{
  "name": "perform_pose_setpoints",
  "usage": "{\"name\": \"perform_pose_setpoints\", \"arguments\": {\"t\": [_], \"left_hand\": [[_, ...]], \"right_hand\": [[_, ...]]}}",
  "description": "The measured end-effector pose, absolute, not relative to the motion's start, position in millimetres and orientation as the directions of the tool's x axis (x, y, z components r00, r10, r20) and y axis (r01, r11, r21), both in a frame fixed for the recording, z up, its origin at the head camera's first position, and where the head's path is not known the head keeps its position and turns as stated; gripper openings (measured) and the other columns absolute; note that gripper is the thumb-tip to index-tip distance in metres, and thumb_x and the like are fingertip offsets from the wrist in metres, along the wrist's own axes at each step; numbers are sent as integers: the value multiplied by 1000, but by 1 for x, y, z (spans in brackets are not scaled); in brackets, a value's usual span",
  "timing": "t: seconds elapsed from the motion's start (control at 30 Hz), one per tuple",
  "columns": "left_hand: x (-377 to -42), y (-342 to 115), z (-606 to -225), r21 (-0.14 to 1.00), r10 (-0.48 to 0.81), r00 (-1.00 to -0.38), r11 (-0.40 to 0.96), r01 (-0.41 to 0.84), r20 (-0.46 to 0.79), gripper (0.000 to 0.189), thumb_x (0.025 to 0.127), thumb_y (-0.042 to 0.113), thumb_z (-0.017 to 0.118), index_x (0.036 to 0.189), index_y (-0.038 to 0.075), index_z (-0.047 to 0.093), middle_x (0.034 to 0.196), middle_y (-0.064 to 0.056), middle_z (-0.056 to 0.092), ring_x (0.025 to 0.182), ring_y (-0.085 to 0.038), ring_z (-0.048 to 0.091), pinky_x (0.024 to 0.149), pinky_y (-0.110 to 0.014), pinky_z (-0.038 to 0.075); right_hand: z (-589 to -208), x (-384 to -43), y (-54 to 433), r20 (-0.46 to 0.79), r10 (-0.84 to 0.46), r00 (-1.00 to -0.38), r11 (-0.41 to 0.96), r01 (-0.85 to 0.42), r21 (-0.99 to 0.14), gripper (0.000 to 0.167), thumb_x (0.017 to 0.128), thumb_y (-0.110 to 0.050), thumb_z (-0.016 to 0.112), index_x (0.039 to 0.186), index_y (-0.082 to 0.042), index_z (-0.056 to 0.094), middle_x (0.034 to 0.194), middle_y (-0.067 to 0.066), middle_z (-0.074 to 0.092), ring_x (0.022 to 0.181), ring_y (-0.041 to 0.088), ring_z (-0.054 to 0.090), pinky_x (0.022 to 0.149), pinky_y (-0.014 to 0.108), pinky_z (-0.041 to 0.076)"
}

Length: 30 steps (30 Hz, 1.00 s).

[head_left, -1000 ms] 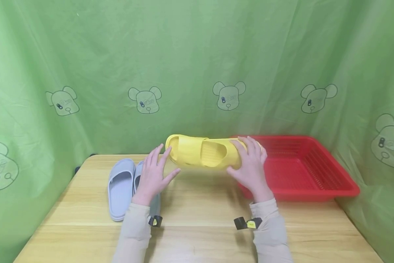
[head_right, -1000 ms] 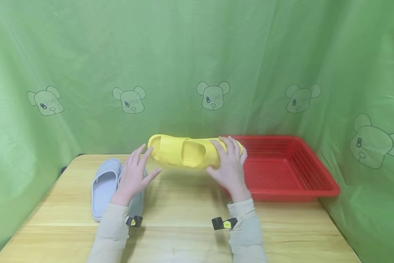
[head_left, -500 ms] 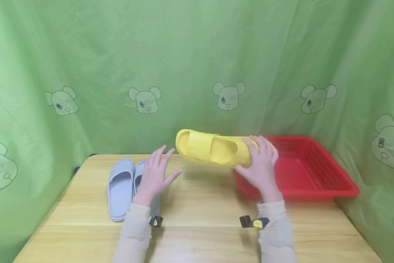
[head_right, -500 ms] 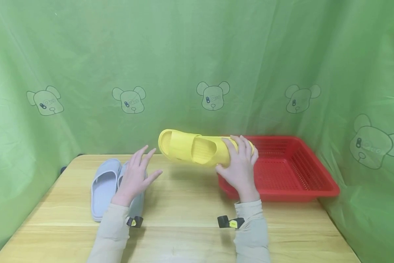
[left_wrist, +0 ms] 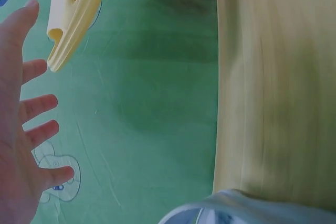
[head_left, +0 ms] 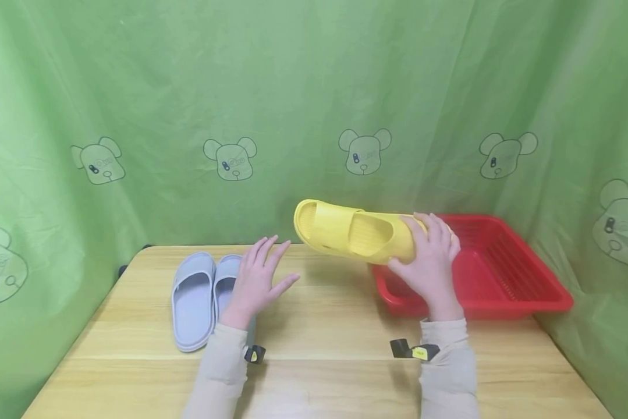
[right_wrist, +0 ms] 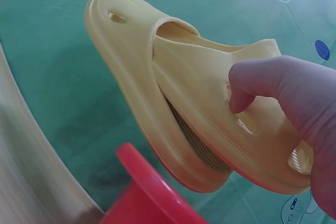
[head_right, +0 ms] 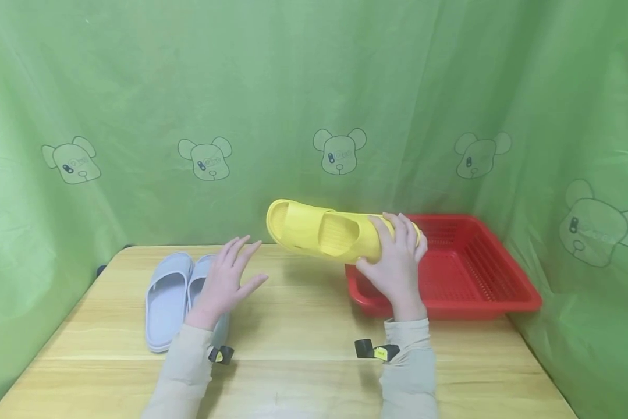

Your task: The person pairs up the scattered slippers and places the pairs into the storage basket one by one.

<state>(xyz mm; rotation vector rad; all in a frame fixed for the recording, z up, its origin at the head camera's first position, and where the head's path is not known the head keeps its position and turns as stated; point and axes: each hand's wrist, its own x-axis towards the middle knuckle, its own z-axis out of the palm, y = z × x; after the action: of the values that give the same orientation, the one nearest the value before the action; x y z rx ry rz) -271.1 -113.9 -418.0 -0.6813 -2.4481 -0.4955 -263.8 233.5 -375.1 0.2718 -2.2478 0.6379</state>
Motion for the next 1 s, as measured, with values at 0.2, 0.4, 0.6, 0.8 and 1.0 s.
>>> {"name": "perform_pose_setpoints", "arguments": {"t": [0.2, 0.4, 0.6, 0.8, 1.0], "left_hand": [[-271, -103, -422, 140, 409, -700, 799, 584, 585, 70, 90, 61, 51, 148, 23, 41, 154, -11, 39, 141, -35, 35, 117, -56, 27], [-268, -95, -422, 134, 430, -703, 794, 593, 566, 70, 90, 59, 54, 149, 25, 40, 154, -9, 39, 142, -34, 34, 117, -58, 25], [-265, -90, -420, 128, 447, -689, 780, 612, 571, 69, 90, 58, 56, 148, 24, 41, 153, -10, 40, 142, -35, 35, 117, -60, 25], [-262, -84, -419, 95, 483, -687, 777, 622, 544, 69, 92, 64, 47, 149, 26, 39, 155, -9, 37, 144, -33, 31, 118, -59, 23], [-261, -76, -419, 91, 511, -690, 767, 635, 513, 69, 93, 68, 39, 148, 27, 39, 157, -6, 35, 148, -30, 24, 119, -59, 21]], "right_hand": [[-373, -262, 240, 721, 8, -692, 853, -371, -366, 73, 59, -23, 77, 129, -14, 57, 138, 16, 46, 134, 39, 30, 108, 64, 13], [-371, -262, 247, 717, 4, -697, 861, -363, -358, 72, 59, -22, 76, 128, -13, 58, 137, 16, 46, 134, 39, 30, 108, 64, 12], [-363, -259, 255, 711, -3, -703, 868, -355, -347, 71, 61, -20, 76, 128, -13, 57, 137, 17, 45, 134, 41, 29, 108, 65, 11], [-357, -256, 264, 706, -4, -708, 880, -338, -334, 70, 61, -20, 74, 129, -14, 57, 137, 16, 45, 134, 40, 29, 108, 65, 11], [-352, -252, 271, 706, -6, -708, 886, -331, -324, 71, 60, -19, 75, 129, -13, 57, 137, 16, 46, 134, 41, 28, 108, 65, 11]]}}
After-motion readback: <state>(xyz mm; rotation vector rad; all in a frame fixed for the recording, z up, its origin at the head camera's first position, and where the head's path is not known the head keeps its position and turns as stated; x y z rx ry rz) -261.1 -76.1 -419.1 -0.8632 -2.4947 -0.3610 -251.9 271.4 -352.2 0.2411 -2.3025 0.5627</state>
